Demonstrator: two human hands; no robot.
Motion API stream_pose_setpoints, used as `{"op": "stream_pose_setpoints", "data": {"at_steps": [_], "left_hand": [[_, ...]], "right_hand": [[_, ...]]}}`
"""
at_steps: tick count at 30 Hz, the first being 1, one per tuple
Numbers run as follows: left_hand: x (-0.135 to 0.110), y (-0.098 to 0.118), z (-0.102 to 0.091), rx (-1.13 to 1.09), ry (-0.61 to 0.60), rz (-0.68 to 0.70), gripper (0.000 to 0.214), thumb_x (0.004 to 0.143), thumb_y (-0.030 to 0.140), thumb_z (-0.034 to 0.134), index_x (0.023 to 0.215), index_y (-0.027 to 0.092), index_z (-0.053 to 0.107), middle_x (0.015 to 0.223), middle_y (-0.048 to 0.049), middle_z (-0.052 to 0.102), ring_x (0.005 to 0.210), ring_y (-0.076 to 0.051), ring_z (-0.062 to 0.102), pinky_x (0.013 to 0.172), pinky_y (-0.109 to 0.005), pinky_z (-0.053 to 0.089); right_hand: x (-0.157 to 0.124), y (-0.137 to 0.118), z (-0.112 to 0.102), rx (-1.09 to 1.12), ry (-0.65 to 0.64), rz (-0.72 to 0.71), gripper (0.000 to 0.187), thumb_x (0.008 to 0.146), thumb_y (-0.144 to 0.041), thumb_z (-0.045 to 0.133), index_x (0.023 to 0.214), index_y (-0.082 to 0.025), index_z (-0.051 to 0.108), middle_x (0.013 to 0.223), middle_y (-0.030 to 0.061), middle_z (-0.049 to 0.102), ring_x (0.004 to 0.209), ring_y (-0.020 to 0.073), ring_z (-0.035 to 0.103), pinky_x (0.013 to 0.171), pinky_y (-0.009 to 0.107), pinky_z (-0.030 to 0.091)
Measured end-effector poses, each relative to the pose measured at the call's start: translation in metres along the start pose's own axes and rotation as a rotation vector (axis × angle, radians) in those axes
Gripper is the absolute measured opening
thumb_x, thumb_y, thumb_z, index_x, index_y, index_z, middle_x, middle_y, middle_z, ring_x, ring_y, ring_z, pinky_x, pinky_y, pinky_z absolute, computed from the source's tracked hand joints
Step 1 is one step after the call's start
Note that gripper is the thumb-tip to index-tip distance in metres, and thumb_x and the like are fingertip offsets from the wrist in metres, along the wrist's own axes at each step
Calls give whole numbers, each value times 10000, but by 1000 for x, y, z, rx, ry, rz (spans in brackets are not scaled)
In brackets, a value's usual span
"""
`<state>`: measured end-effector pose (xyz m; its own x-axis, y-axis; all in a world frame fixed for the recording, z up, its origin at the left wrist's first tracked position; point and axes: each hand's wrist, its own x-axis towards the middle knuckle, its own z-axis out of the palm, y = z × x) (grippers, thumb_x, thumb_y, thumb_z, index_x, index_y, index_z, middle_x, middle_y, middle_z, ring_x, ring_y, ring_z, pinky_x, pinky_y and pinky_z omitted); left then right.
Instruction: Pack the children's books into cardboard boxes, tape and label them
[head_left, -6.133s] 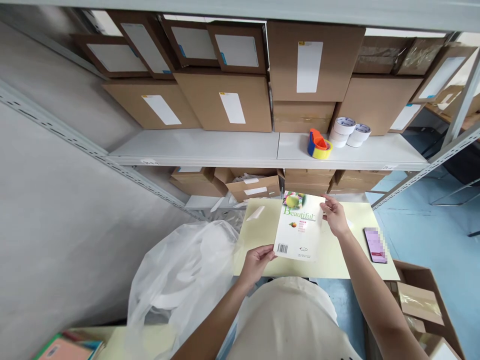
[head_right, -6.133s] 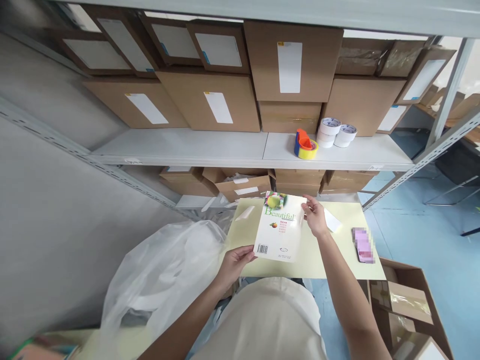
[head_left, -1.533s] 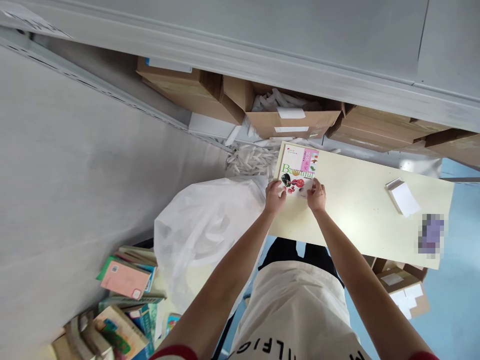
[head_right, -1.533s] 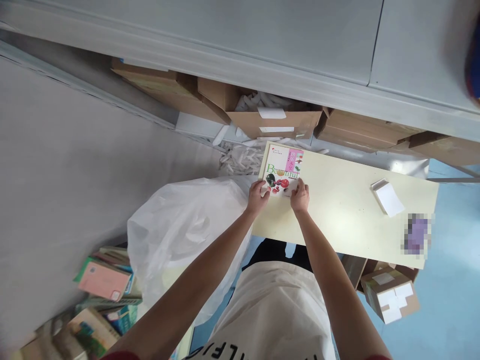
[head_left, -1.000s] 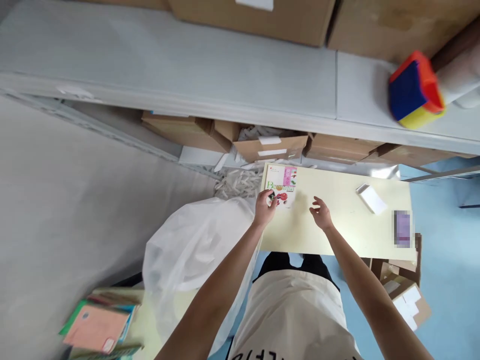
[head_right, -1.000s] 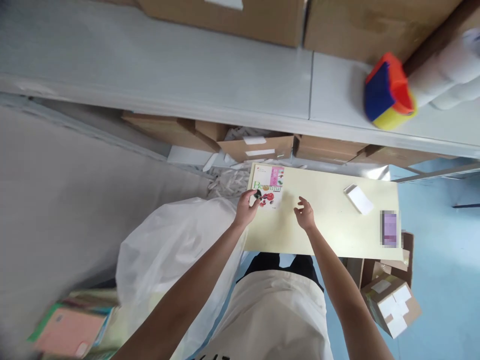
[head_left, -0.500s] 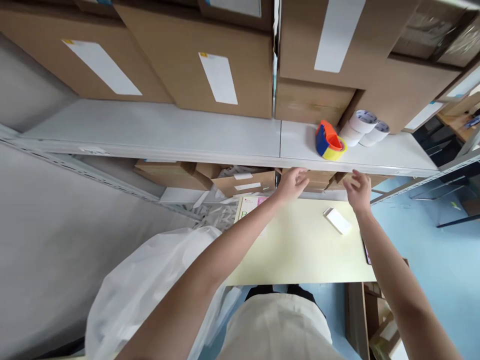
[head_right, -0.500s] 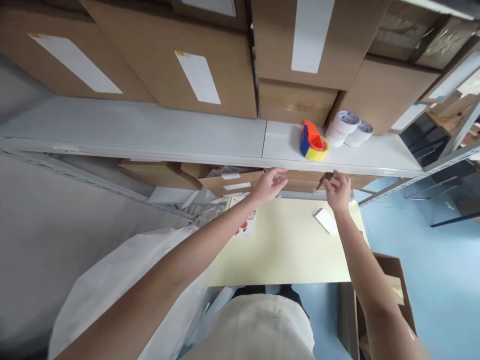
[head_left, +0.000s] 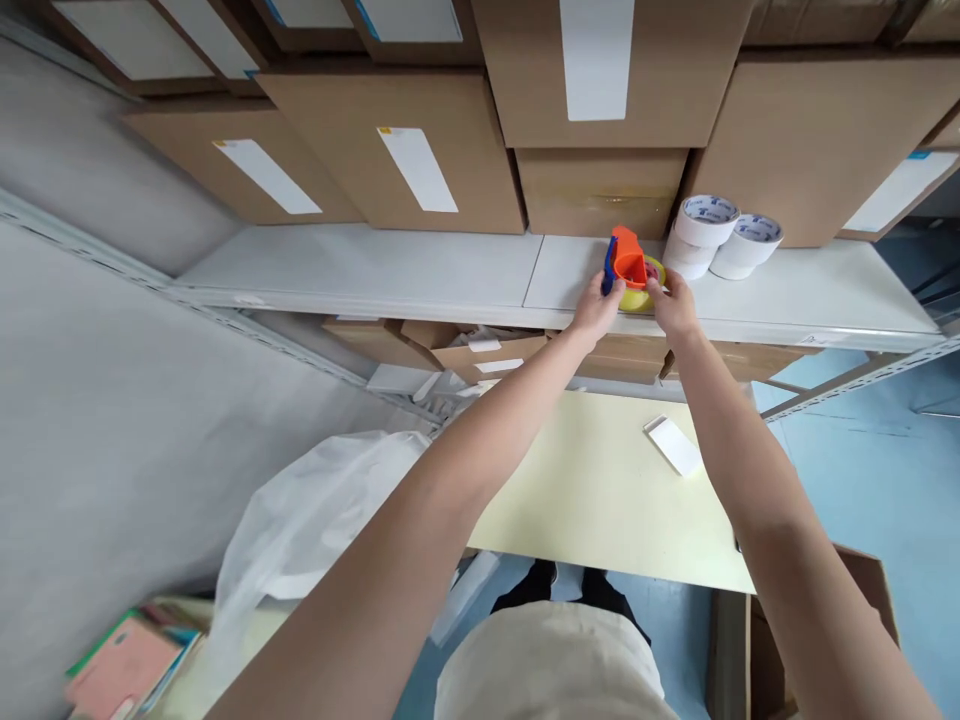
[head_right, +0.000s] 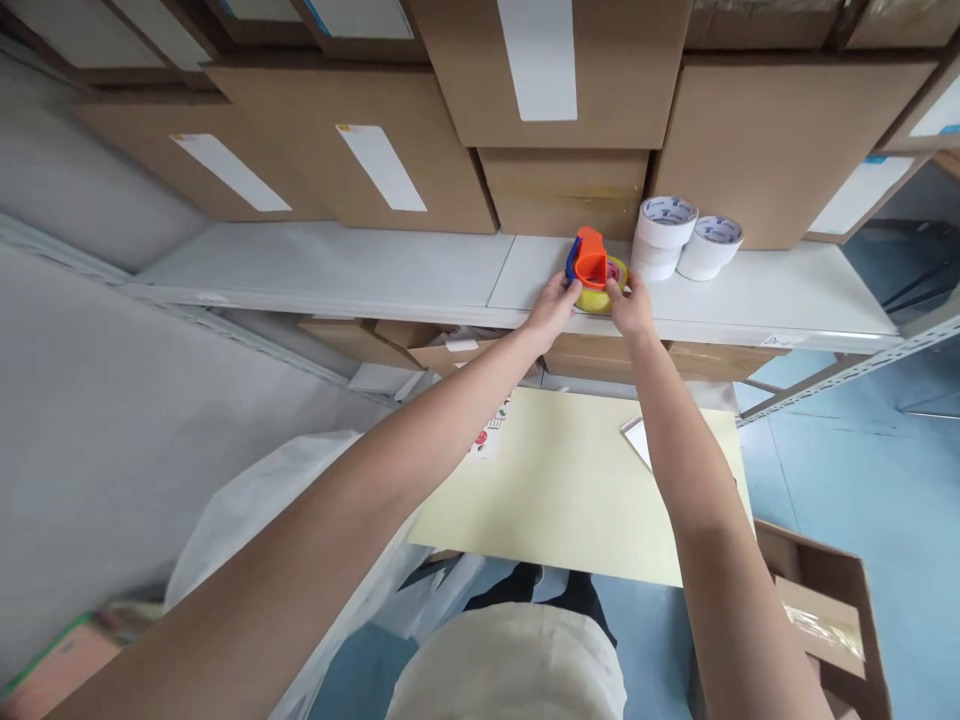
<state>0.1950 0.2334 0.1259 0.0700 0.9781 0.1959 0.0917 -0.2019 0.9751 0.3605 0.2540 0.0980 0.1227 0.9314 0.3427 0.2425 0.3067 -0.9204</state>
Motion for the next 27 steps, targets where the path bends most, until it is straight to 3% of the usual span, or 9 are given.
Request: {"op": "stream_pose_setpoints", "data": {"at_steps": [3, 5, 8, 10, 13, 15, 18, 22, 27], "left_hand": [[-17, 15, 3, -95, -5, -57, 435, 962, 535, 515, 1291, 250, 519, 1301, -69, 622, 1291, -256, 554, 1088, -499, 417], [-40, 30, 3, -141, 37, -41, 482, 969, 582, 472, 1335, 267, 474, 1345, -60, 579, 1335, -258, 509, 1087, -501, 413], [-99, 48, 3, -180, 64, -44, 514, 963, 643, 412, 1346, 303, 455, 1365, -47, 550, 1373, -266, 463, 1051, -472, 454], [-150, 47, 5, -215, 62, -78, 538, 935, 680, 426, 1322, 311, 481, 1387, -56, 541, 1364, -278, 466, 1004, -453, 496], [-227, 20, 12, -253, 25, -207, 653, 856, 734, 506, 1327, 281, 501, 1434, -106, 509, 1338, -304, 474, 971, -450, 522], [-271, -10, 19, -255, 9, -333, 746, 793, 741, 583, 1363, 269, 488, 1483, -131, 461, 1363, -328, 440, 1001, -463, 500], [-319, -55, 29, -245, -31, -629, 786, 762, 744, 605, 1388, 286, 480, 1534, -135, 413, 1394, -349, 413, 1035, -504, 464], [-348, -95, 38, -232, -118, -854, 682, 802, 712, 570, 1368, 337, 502, 1529, -93, 454, 1433, -323, 382, 1078, -525, 417], [-342, -122, 50, -171, -181, -918, 647, 865, 714, 460, 1382, 327, 493, 1559, -82, 427, 1445, -303, 373, 1065, -485, 427]], "right_hand": [[-13, -11, 0, 26, 25, -40, 619, 851, -579, 630, 1339, -215, 521, 1267, 108, 620, 1148, 261, 602, 958, 491, 524], [-37, -29, -7, 13, 39, -89, 617, 855, -572, 638, 1357, -244, 495, 1324, 102, 580, 1217, 265, 566, 979, 479, 514], [-101, -57, -23, 23, 52, -93, 618, 854, -540, 661, 1384, -300, 453, 1411, 93, 510, 1273, 263, 530, 979, 448, 520], [-156, -64, -33, 72, 51, -30, 639, 835, -518, 692, 1389, -322, 439, 1409, 90, 510, 1243, 256, 548, 947, 433, 542], [-244, -44, -40, 129, 59, 152, 670, 792, -502, 732, 1375, -317, 458, 1399, 100, 502, 1207, 257, 550, 865, 410, 579], [-299, -14, -39, 125, 71, 310, 709, 759, -512, 746, 1379, -301, 474, 1412, 116, 479, 1142, 251, 560, 844, 422, 587], [-366, 36, -35, 109, 67, 506, 683, 723, -531, 739, 1321, -266, 541, 1339, 132, 517, 1064, 253, 563, 811, 447, 597], [-418, 82, -36, 113, 103, 693, 705, 663, -529, 741, 1270, -216, 566, 1292, 159, 529, 1023, 267, 577, 795, 468, 598], [-432, 111, -50, 10, 75, 695, 641, 752, -492, 653, 1317, -206, 549, 1314, 172, 548, 1063, 277, 599, 866, 495, 573]]}}
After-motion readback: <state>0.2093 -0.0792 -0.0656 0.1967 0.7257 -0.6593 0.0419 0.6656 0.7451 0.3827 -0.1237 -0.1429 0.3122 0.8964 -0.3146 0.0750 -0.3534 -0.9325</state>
